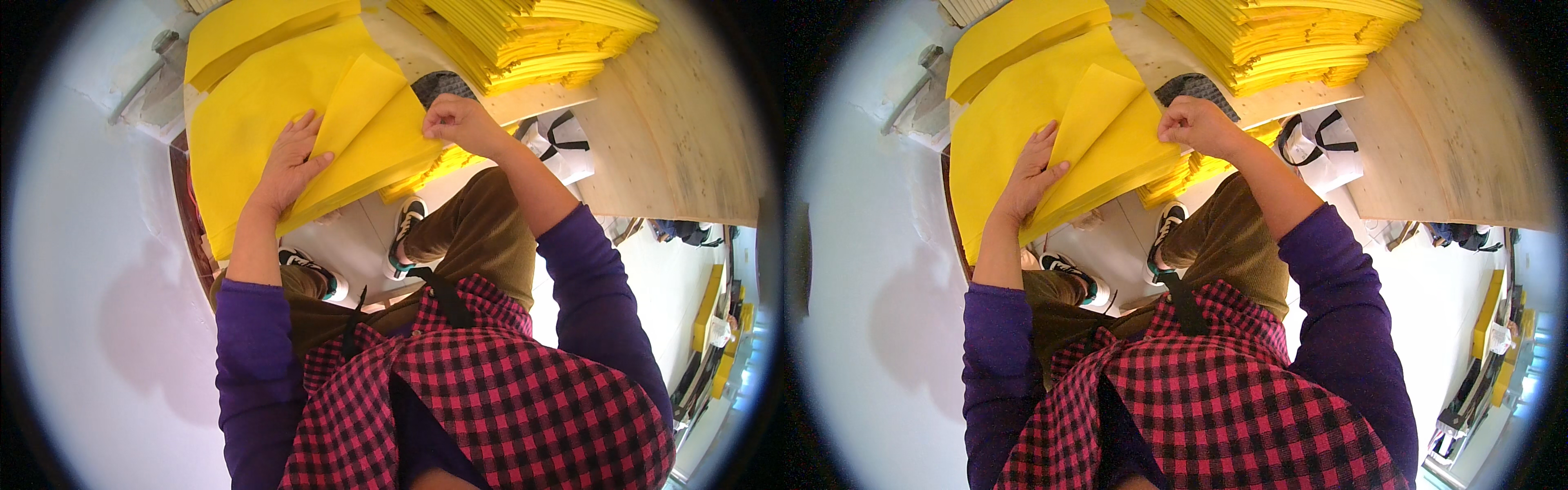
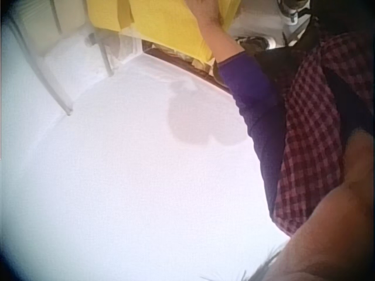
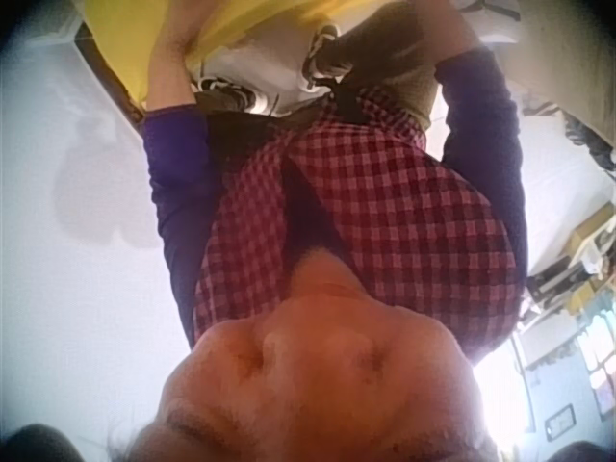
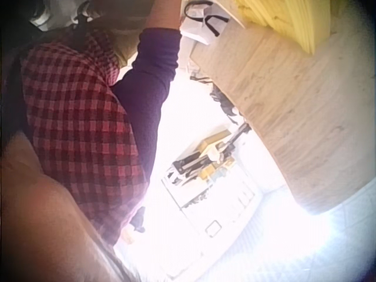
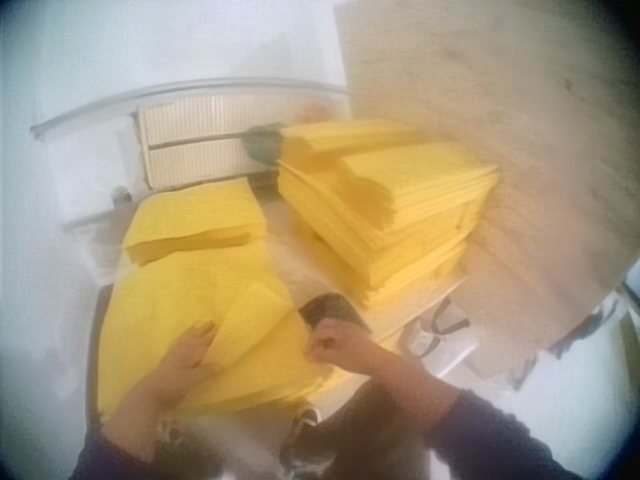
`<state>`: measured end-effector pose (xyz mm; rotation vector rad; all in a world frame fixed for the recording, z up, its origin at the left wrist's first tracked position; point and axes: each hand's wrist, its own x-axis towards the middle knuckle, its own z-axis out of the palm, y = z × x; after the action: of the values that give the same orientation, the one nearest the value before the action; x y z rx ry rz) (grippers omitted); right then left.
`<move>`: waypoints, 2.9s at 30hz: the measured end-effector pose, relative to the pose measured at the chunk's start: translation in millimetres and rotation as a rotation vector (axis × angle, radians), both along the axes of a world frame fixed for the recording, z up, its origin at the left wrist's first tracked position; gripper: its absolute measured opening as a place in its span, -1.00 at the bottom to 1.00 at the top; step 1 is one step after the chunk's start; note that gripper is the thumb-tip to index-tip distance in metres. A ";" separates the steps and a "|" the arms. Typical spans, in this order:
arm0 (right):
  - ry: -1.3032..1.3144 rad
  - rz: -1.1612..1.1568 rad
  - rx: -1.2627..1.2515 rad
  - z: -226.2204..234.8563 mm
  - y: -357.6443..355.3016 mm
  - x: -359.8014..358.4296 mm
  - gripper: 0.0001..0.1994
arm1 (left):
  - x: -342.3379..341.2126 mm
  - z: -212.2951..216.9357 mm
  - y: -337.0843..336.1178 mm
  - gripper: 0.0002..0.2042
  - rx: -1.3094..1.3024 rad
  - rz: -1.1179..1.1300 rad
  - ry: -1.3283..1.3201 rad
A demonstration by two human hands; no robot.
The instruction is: The person repeatedly folds yellow foam sheets in half and stacks them on a wooden work surface. The hands smooth each fold and place the folded sheet onto a growing pile.
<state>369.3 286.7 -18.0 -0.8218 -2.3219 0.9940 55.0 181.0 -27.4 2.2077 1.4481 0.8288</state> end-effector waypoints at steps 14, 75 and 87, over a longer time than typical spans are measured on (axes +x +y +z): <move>-0.307 -0.439 0.036 -50.0 45.3 15.4 -0.82 | -2.5 -1.2 0.5 -0.49 -0.032 -0.017 -0.009; -0.273 0.109 0.065 42.6 17.6 -17.8 -0.84 | -2.6 -5.9 -0.3 -0.50 0.027 0.005 0.009; -0.218 0.092 0.133 70.5 19.4 -48.6 -0.82 | -2.7 -3.7 -0.6 -0.50 0.016 -0.002 0.002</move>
<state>320.7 306.1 52.6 -0.8109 -2.6006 0.8110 52.3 180.4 -31.1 2.2218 1.4451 0.8413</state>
